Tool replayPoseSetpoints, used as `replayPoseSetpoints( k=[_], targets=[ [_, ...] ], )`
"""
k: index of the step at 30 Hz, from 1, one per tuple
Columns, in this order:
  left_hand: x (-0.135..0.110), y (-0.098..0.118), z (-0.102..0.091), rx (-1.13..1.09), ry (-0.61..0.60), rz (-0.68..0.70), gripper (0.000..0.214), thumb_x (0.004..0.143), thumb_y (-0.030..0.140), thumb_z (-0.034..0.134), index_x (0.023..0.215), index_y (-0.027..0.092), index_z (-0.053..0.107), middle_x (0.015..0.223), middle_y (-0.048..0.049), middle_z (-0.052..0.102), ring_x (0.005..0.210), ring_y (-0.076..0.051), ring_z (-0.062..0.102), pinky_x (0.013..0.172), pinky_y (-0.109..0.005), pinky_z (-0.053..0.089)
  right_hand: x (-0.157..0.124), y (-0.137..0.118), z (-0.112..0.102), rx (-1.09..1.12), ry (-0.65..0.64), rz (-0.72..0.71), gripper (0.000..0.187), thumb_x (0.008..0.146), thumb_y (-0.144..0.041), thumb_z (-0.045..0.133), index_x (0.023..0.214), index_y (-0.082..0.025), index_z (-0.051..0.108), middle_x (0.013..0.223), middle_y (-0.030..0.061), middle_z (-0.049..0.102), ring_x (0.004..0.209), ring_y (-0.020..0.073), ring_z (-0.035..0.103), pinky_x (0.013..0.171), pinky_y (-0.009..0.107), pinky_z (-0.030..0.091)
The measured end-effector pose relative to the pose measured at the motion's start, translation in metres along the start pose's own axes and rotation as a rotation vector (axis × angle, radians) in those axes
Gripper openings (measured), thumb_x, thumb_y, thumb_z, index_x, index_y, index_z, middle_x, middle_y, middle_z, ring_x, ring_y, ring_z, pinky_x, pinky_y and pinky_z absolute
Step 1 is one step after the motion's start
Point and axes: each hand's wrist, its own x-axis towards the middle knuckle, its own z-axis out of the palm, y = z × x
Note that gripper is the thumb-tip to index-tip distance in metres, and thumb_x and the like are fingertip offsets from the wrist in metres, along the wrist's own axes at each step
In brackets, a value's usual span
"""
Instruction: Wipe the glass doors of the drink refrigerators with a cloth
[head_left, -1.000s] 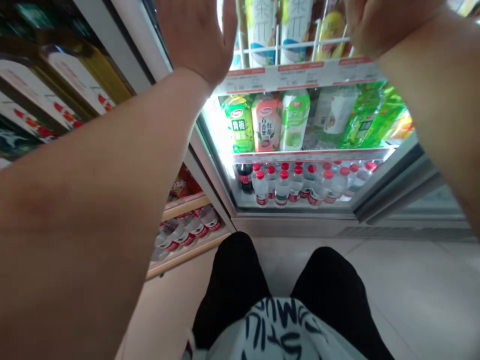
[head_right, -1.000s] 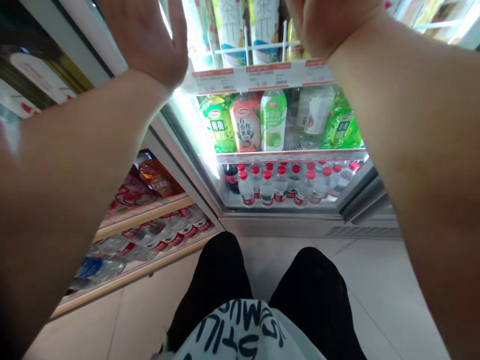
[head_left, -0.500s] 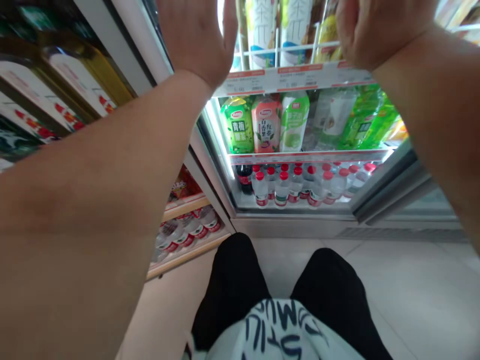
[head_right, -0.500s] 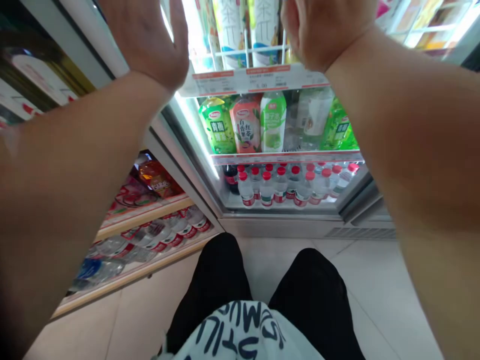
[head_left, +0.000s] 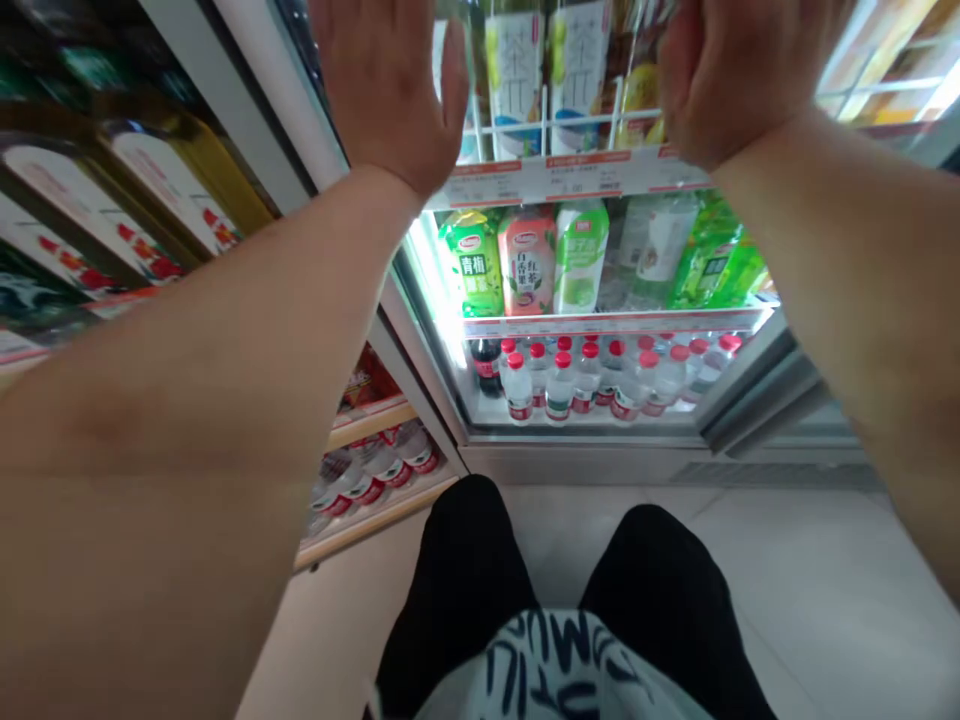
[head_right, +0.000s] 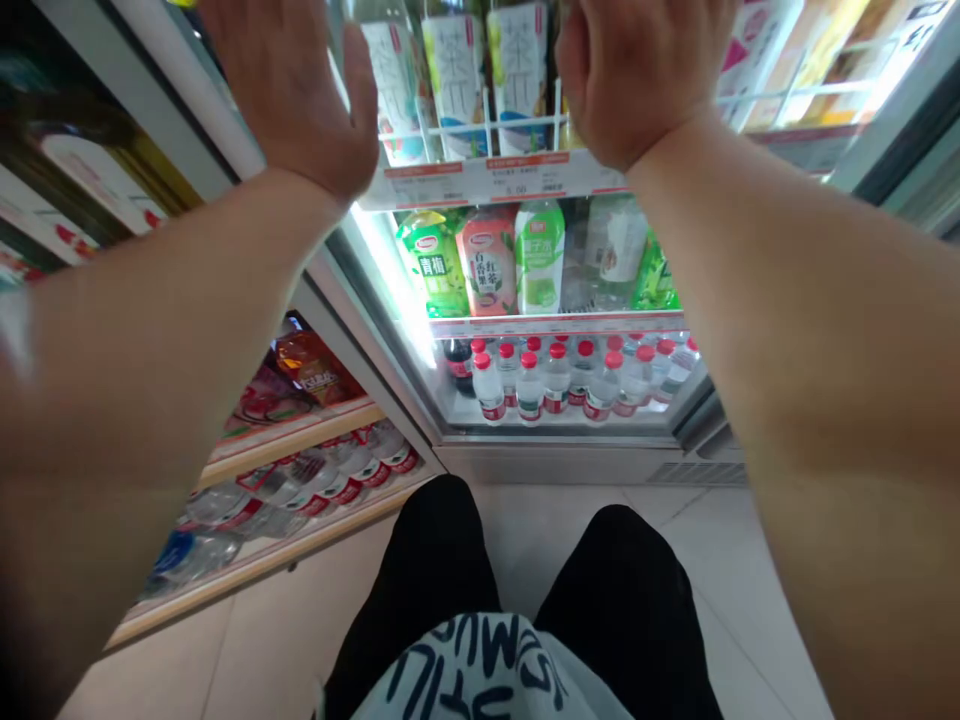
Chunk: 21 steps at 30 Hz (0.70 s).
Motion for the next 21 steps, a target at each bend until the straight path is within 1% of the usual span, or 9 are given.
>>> replayPoseSetpoints(
  k=[2, 4, 7, 9, 11, 13, 16, 18, 21],
  targets=[
    [0.005, -0.009, 0.014, -0.087, 0.183, 0.085, 0.060, 0.113, 0.044, 0.016, 0.167, 0.019, 0.017, 0.172, 0.0024, 0.017, 0.161, -0.019, 0.005, 0.127, -0.030, -0.020, 0.002, 0.006, 0.004, -0.091, 0.049, -0.083, 0.062, 0.107, -0.045, 0.019, 0.157, -0.018, 0.043, 0.160, 0.0051, 0.041, 0.147, 0.0371, 0.039, 0.121, 0.054, 0.021],
    [0.007, -0.016, 0.025, -0.144, 0.346, 0.187, 0.055, 0.113, 0.038, 0.027, 0.165, 0.022, 0.022, 0.174, 0.0043, 0.010, 0.161, -0.016, -0.006, 0.133, -0.040, -0.005, 0.003, 0.009, 0.010, -0.129, 0.129, -0.147, 0.059, 0.109, -0.042, 0.019, 0.156, -0.018, 0.046, 0.162, 0.0072, 0.039, 0.151, 0.0338, 0.035, 0.120, 0.052, 0.030],
    [0.006, -0.016, 0.032, -0.275, 0.372, 0.246, 0.062, 0.108, 0.038, 0.046, 0.163, 0.022, 0.024, 0.175, 0.0054, 0.006, 0.161, -0.018, -0.009, 0.133, -0.049, -0.005, 0.005, 0.012, 0.022, -0.115, 0.179, -0.177, 0.055, 0.106, -0.039, 0.033, 0.154, -0.019, 0.049, 0.161, 0.0077, 0.043, 0.153, 0.0313, 0.034, 0.123, 0.052, 0.033],
    [0.004, -0.005, 0.028, -0.369, 0.428, 0.219, 0.058, 0.109, 0.038, 0.044, 0.162, 0.024, 0.026, 0.175, 0.0056, 0.008, 0.162, -0.021, -0.004, 0.133, -0.055, -0.003, 0.007, 0.013, 0.029, -0.082, 0.200, -0.174, 0.055, 0.104, -0.034, 0.031, 0.154, -0.019, 0.049, 0.163, 0.0056, 0.040, 0.156, 0.0291, 0.030, 0.126, 0.052, 0.032],
    [0.004, 0.014, 0.018, -0.442, 0.536, 0.194, 0.059, 0.110, 0.039, 0.040, 0.164, 0.025, 0.023, 0.175, 0.0037, -0.001, 0.162, -0.026, -0.003, 0.133, -0.055, 0.007, 0.009, 0.013, 0.032, -0.076, 0.240, -0.138, 0.057, 0.104, -0.030, 0.028, 0.157, -0.018, 0.044, 0.165, 0.0049, 0.038, 0.157, 0.0258, 0.028, 0.128, 0.050, 0.031],
    [0.006, 0.034, 0.006, -0.474, 0.514, 0.295, 0.059, 0.110, 0.037, 0.037, 0.166, 0.023, 0.022, 0.175, -0.0025, 0.005, 0.162, -0.026, 0.004, 0.132, -0.053, 0.015, 0.007, 0.010, 0.033, -0.063, 0.248, -0.109, 0.058, 0.104, -0.028, 0.026, 0.160, -0.018, 0.040, 0.165, 0.0051, 0.037, 0.158, 0.0231, 0.026, 0.130, 0.046, 0.030],
    [0.012, 0.056, -0.008, -0.457, 0.364, 0.415, 0.058, 0.110, 0.033, 0.036, 0.166, 0.021, 0.027, 0.171, -0.0093, 0.025, 0.161, -0.027, 0.016, 0.132, -0.052, 0.014, -0.002, 0.005, 0.035, -0.028, 0.251, -0.009, 0.059, 0.105, -0.028, 0.024, 0.163, -0.017, 0.033, 0.165, 0.0072, 0.037, 0.159, 0.0222, 0.024, 0.131, 0.046, 0.030],
    [0.014, 0.066, -0.013, -0.444, 0.322, 0.401, 0.056, 0.109, 0.035, 0.040, 0.164, 0.024, 0.034, 0.171, -0.0091, 0.027, 0.161, -0.031, 0.015, 0.131, -0.056, 0.010, -0.010, 0.001, 0.038, 0.006, 0.265, 0.064, 0.060, 0.106, -0.029, 0.024, 0.164, -0.016, 0.030, 0.165, 0.0094, 0.036, 0.159, 0.0226, 0.024, 0.131, 0.046, 0.031],
    [0.014, 0.081, -0.019, -0.480, 0.339, 0.404, 0.051, 0.110, 0.038, 0.043, 0.160, 0.029, 0.043, 0.171, -0.0062, 0.026, 0.160, -0.033, 0.014, 0.130, -0.060, 0.009, -0.016, -0.010, 0.039, 0.116, 0.269, 0.164, 0.060, 0.105, -0.029, 0.024, 0.162, -0.014, 0.033, 0.164, 0.0107, 0.037, 0.158, 0.0220, 0.027, 0.132, 0.047, 0.030]
  ],
)
